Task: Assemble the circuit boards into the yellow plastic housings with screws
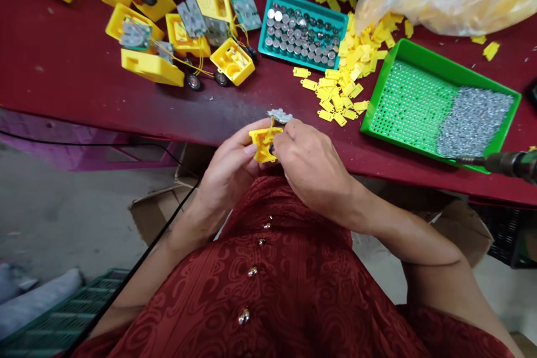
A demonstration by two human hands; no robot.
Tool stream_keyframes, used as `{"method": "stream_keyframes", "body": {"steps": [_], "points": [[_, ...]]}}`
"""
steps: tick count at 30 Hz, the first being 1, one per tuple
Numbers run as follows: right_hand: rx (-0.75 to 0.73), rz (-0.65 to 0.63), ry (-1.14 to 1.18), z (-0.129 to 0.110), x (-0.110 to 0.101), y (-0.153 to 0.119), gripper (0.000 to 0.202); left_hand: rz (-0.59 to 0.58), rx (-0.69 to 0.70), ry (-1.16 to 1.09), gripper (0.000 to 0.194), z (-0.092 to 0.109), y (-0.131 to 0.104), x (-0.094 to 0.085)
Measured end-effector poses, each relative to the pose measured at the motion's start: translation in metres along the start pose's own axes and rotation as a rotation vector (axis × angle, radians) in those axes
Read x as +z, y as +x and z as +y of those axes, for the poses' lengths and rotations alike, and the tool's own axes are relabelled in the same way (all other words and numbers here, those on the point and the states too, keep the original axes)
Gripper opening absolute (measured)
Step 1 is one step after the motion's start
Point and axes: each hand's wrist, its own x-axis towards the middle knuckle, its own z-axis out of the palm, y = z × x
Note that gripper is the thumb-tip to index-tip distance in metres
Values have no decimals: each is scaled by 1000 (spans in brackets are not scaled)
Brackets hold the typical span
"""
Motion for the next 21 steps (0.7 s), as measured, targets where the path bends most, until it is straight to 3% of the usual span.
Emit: {"method": "stream_keyframes", "body": {"steps": [3,6,9,11,14,17,19,21], "points": [[12,52,145,-1,-5,-4,19,25,-53,-62,45,-2,8,1],[28,196,254,-2,-18,-9,18,41,-89,-52,45,4,11,2],[159,379,281,5,-26,-11,18,10,-117,-11,44,12,8,5],[257,424,348,13,-23,-9,16,-20,-112,-3,43,16,4,6],[383,293,642,25,-9,-1,36,-82,-116,-17,44,19,-3,6],[422,-41,1049,33,0,11,62,-199,-157,-21,41,21,-9,3],[426,-190,1243,36,0,19,63,-266,-175,-30,37,21,-11,0],[445,-204,1315,37,-5,24,56,-281,-188,-48,35,20,-10,-3]]}}
